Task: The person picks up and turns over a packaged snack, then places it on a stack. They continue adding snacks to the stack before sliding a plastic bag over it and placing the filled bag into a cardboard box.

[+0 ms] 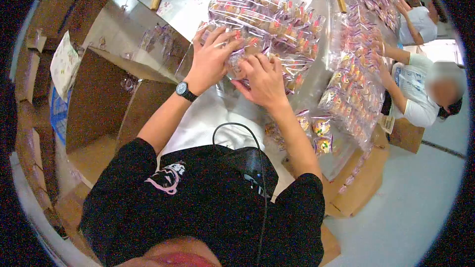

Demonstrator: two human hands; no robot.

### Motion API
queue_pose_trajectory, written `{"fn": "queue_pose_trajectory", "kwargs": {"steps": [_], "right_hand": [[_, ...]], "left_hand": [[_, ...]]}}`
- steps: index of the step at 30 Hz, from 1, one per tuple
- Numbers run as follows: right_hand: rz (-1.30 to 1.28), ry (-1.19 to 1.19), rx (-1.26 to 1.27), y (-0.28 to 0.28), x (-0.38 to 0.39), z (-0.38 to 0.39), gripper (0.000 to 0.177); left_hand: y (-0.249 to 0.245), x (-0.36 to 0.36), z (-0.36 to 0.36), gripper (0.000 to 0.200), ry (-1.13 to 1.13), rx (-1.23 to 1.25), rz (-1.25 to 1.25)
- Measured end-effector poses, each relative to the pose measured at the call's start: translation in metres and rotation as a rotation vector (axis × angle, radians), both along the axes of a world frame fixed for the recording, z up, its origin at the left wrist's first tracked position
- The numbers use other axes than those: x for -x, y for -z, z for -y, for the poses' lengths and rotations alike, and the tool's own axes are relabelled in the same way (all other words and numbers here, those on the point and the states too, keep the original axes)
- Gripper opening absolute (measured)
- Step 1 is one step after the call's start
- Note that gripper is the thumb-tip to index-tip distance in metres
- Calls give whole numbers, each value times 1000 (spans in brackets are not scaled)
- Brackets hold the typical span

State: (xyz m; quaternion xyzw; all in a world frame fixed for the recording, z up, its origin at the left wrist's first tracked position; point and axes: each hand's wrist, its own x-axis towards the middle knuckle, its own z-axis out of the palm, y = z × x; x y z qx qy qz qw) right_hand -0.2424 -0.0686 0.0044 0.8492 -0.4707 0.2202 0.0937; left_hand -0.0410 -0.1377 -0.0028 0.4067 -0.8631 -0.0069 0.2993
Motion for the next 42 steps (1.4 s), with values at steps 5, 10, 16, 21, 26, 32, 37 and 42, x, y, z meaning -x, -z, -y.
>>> {"fn": "queue_pose_trajectory", "kwargs": {"steps": [5,10,16,21,26,32,37,42], "right_hand": [[45,-65,-51,-2,-2,0,66],[44,-102,16,1,-3,6,70],[-34,51,-181,-19,-10,4,84],[-100,131,-111,-25,-13,7,81],[-37,216,-9,-8,-5,1,79],[-17,263,104,-5,-3,-7,73],[-109,314,141,-10,10,-15,67],[-137,388,63,-11,-9,-14,67]], "left_hand": [[10,3,7,65,-36,32,-4],[17,0,5,62,-48,68,-122],[18,-1,5,49,-27,1,-311],[19,1,7,41,-46,-16,-370],[16,4,6,30,-86,-81,-363],[10,4,10,16,-64,-54,-386],[10,5,9,17,-68,-36,-345],[-2,8,3,33,-71,-59,-309]]}}
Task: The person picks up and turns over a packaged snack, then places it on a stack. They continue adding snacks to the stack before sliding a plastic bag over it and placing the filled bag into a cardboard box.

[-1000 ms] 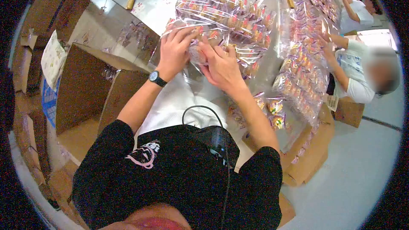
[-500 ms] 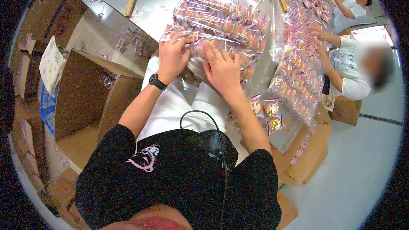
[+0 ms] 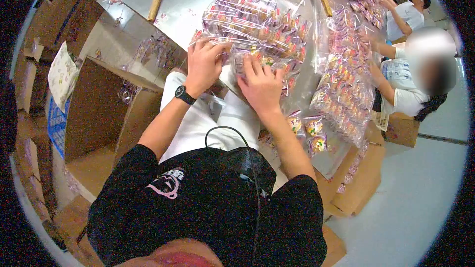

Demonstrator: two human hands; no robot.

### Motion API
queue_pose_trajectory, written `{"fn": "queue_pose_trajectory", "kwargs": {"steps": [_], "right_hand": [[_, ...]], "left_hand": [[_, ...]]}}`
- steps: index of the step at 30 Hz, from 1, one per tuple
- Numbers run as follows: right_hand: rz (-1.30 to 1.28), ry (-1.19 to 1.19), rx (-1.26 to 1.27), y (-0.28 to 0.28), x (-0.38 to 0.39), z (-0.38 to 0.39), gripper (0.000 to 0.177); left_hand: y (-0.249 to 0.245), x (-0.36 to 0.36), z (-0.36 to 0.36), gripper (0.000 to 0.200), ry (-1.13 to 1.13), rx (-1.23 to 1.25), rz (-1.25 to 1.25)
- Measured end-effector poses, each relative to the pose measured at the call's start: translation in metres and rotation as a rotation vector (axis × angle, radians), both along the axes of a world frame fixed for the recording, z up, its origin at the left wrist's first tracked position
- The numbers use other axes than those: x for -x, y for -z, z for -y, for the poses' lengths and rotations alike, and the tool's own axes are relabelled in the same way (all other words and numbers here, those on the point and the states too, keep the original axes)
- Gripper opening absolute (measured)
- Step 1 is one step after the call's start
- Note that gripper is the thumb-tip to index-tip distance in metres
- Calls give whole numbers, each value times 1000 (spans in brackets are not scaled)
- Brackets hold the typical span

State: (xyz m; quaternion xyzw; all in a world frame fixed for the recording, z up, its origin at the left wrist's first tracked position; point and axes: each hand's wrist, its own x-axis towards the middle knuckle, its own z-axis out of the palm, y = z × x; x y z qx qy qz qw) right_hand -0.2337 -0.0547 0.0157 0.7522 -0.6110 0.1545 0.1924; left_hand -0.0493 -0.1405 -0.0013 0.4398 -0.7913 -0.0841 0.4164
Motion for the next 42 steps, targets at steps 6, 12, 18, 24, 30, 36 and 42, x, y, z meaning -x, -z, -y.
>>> {"fn": "queue_pose_trajectory", "kwargs": {"steps": [6,12,18,24,30,36,42], "right_hand": [[-13,-8,-81,-12,-14,11,70],[88,-75,-207,-15,-3,13,77],[75,33,-189,-14,-12,19,64],[126,151,-238,-23,-18,25,52],[125,238,-221,-13,-20,37,53],[-19,141,-179,-5,-12,43,68],[-10,153,-246,-1,-12,43,69]], "left_hand": [[3,-2,1,39,5,57,194],[10,5,2,32,-33,58,134],[11,2,1,28,-33,24,75],[12,5,-1,26,-74,0,19],[16,3,-5,23,-107,-13,19],[7,3,-6,33,-66,40,160],[19,19,-8,42,-146,131,295]]}}
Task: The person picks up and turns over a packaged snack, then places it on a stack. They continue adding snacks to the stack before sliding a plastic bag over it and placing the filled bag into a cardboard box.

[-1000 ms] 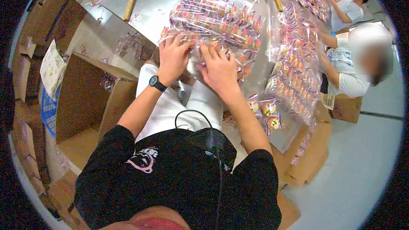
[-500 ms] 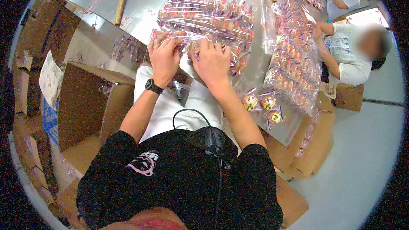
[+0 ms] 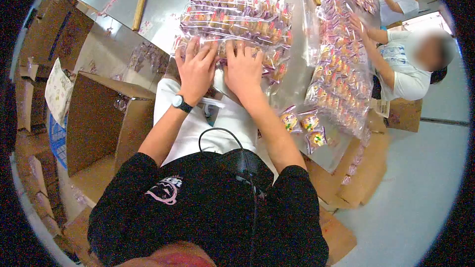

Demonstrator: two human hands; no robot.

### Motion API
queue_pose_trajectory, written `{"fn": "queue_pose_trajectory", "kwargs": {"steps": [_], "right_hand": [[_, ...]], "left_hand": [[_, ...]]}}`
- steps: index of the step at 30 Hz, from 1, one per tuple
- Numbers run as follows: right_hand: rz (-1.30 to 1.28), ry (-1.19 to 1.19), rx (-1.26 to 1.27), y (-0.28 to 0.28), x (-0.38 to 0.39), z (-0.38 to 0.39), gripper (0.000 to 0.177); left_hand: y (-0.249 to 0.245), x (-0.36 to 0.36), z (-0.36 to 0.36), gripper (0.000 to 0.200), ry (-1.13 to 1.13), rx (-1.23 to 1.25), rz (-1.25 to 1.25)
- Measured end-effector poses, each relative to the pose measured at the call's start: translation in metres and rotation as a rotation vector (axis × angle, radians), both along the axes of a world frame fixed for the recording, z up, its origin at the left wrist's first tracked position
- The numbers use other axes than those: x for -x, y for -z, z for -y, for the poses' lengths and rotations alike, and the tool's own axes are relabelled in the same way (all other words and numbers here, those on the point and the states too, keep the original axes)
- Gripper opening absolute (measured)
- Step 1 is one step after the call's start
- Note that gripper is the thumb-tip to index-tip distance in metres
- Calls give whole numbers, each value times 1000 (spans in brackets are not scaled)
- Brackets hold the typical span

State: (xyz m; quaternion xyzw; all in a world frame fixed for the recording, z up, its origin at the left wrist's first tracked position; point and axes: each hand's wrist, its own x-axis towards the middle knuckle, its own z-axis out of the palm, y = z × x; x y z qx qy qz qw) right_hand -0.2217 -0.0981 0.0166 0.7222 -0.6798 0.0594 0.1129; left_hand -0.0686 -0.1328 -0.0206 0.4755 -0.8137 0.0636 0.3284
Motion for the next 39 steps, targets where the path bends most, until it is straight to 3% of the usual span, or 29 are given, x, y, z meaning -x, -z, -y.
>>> {"fn": "queue_pose_trajectory", "kwargs": {"steps": [4,9,12,16,21,30,35,39], "right_hand": [[246,-107,81,-4,7,-16,77],[247,-174,92,6,24,-48,93],[216,-164,163,27,27,-47,92],[241,25,178,22,6,-44,85],[203,135,178,25,-10,-37,76],[356,135,178,27,-8,-30,59],[255,148,234,24,-12,-20,52],[257,129,251,30,-3,-15,54]], "left_hand": [[1,-1,4,47,-5,33,3],[-24,-5,-3,58,8,-45,87],[-15,-10,11,61,302,-55,105],[-24,-11,3,66,306,-4,141],[-3,-6,14,54,216,61,93],[-5,19,7,46,75,57,-30],[-14,26,8,42,5,-8,7],[-7,22,13,42,91,8,40]]}}
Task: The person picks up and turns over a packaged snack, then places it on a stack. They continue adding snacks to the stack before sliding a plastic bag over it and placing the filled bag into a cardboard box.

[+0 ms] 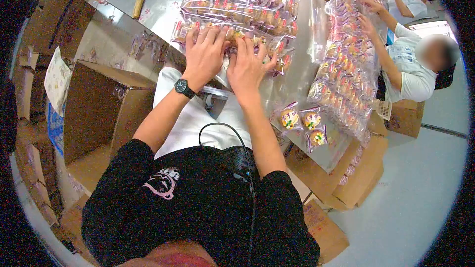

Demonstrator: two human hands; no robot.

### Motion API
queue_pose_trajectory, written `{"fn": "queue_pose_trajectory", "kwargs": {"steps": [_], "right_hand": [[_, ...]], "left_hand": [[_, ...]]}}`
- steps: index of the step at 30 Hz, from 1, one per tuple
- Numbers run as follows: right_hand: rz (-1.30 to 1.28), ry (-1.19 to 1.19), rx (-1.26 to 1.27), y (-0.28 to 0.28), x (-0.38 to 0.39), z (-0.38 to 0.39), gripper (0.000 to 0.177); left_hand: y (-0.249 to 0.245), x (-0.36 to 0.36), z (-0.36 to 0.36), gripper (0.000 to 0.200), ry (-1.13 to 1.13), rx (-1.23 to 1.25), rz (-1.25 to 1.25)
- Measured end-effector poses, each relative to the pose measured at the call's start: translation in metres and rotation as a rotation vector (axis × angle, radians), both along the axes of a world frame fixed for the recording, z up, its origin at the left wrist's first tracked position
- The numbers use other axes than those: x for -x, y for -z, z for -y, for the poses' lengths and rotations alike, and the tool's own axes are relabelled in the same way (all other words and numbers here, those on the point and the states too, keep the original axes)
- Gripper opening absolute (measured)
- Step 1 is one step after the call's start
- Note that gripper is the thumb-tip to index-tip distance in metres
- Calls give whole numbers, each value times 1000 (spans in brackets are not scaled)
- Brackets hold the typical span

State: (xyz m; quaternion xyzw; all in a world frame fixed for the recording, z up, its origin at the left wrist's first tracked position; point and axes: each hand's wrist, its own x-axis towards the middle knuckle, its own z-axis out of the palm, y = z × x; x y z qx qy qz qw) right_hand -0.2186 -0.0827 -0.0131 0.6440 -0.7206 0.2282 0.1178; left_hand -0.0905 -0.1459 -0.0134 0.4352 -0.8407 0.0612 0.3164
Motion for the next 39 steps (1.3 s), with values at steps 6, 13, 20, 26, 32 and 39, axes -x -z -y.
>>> {"fn": "queue_pose_trajectory", "kwargs": {"steps": [6,13,20,26,32,39], "right_hand": [[169,-143,103,1,8,-4,59],[61,-118,-3,-27,31,-58,64],[328,-112,82,-11,41,-63,62],[1138,-17,334,-14,21,-59,60],[233,-184,8,-41,34,-51,58],[458,-262,36,-29,25,-24,61]], "left_hand": [[1,0,-2,54,54,6,42],[-18,-1,-7,68,219,-140,28],[0,-4,8,50,151,96,140],[4,-2,8,27,129,59,-1],[3,-1,6,25,123,25,-24],[-1,-1,3,33,107,8,47]]}}
